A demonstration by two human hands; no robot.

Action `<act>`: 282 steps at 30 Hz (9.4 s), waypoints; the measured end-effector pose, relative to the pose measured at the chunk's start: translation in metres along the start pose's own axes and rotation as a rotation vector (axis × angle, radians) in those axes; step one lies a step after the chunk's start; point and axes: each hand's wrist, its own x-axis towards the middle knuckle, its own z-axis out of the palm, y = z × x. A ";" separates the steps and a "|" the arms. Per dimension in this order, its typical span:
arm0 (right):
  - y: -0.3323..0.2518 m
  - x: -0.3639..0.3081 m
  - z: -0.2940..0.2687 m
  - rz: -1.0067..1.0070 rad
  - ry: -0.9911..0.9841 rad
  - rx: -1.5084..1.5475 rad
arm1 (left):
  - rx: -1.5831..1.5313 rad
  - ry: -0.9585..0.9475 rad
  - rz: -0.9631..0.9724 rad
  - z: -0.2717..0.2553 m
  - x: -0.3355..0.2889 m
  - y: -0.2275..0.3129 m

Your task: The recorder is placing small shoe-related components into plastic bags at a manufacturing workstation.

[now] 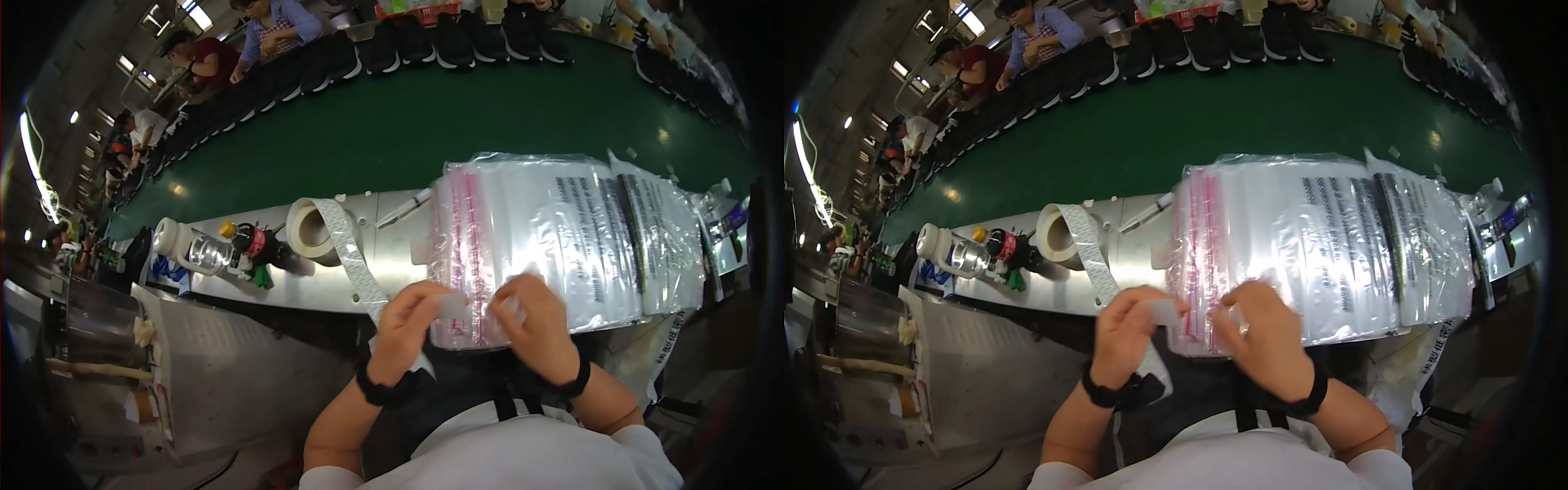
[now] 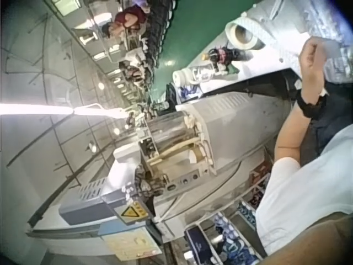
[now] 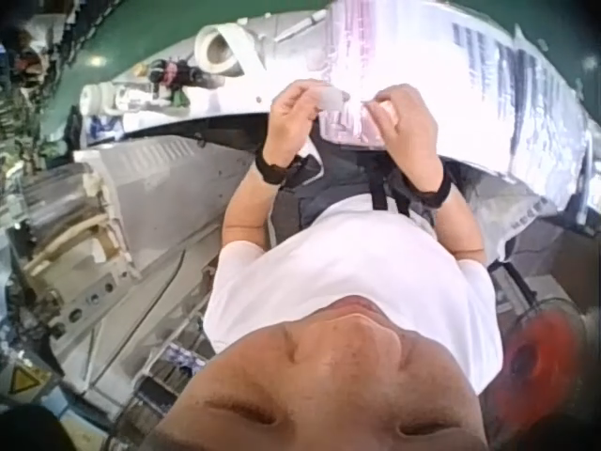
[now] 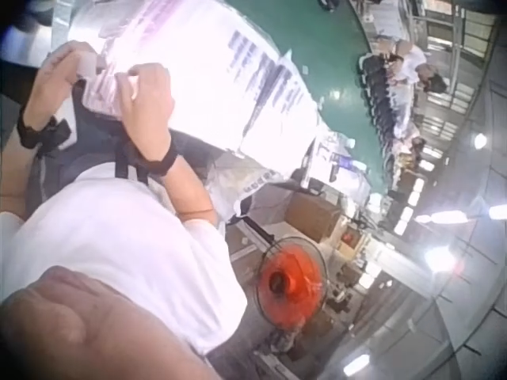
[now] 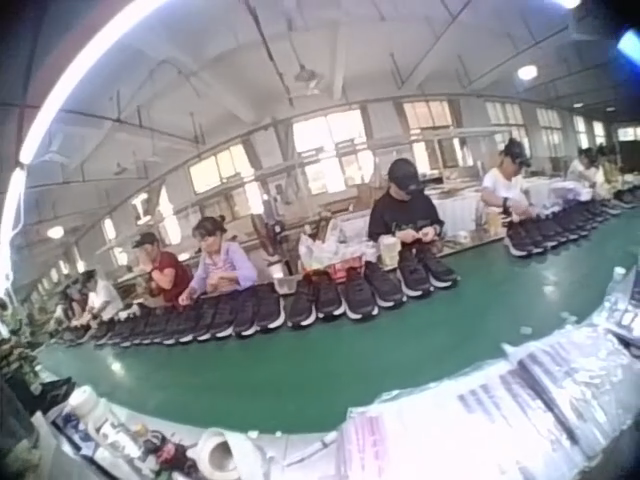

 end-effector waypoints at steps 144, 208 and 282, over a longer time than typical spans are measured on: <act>-0.013 -0.015 0.078 -0.140 -0.335 0.220 | 0.529 0.295 0.016 -0.030 -0.053 -0.027; 0.133 0.017 -0.137 0.526 0.452 0.316 | 0.991 -0.283 0.509 0.028 0.011 -0.043; -0.029 -0.018 0.099 -0.345 -0.317 -0.066 | 0.078 0.329 -0.324 -0.058 -0.043 -0.030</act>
